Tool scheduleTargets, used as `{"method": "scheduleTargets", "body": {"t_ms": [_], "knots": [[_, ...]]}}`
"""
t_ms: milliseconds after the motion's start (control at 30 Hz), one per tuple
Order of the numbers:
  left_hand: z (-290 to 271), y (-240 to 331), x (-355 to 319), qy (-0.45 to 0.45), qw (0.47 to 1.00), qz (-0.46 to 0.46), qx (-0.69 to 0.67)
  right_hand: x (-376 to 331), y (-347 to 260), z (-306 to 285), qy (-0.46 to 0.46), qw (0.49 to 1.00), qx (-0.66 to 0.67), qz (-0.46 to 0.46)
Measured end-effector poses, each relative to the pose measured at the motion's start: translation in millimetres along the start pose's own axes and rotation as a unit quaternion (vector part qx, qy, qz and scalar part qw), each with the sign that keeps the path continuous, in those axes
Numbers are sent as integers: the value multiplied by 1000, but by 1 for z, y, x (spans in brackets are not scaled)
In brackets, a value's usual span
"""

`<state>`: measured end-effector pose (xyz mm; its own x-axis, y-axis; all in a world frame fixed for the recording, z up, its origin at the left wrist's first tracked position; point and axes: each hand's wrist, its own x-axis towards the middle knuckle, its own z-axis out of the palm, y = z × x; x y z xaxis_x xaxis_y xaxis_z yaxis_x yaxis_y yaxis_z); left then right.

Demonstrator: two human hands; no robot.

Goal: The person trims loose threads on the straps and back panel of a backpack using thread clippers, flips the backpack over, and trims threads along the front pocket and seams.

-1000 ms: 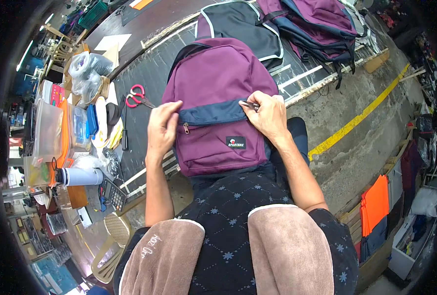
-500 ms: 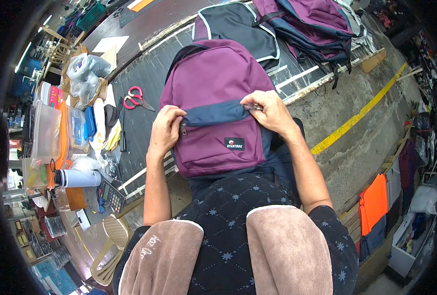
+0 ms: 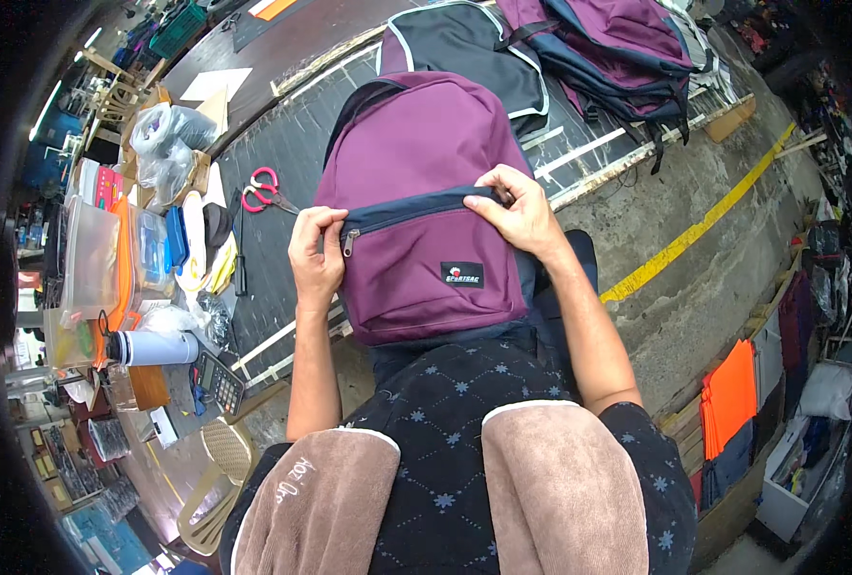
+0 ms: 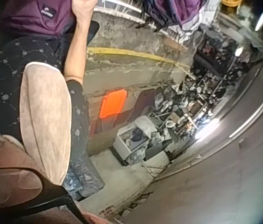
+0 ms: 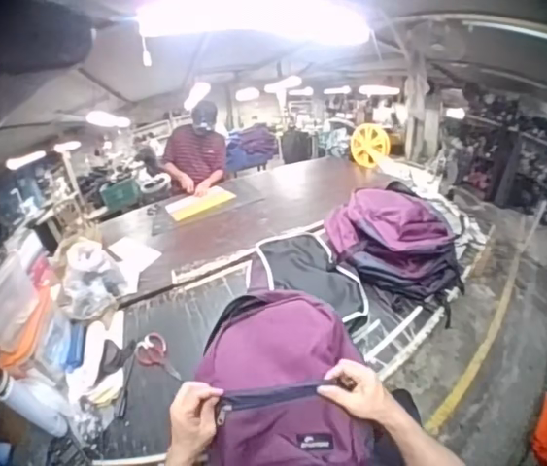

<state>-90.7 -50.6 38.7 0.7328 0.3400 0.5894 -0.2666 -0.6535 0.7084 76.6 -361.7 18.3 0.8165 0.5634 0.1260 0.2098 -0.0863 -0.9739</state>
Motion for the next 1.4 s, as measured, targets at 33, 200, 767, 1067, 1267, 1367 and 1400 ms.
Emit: {"method": "scheduleTargets", "body": {"t_ms": [33,200,767,1067,1267,1367,1400], "knots": [[-2,3,4,-10,999,24,27,4,5,-2,0,1000,0,-1],[-6,24,19,58,997,56,7,16,-7,-2,59,989,0,-133],[-8,-52,-13,-16,861,-472,-188,8,48,-18,21,999,29,-33],[1,14,19,33,845,-332,-419,0,65,-40,49,986,156,41],[-10,27,23,15,806,-311,-503,1,69,-40,59,969,231,65],[-11,35,25,17,807,-321,-495,0,76,-47,48,977,202,54],[-11,35,24,15,814,-315,-488,0,81,-49,50,977,202,53]]}}
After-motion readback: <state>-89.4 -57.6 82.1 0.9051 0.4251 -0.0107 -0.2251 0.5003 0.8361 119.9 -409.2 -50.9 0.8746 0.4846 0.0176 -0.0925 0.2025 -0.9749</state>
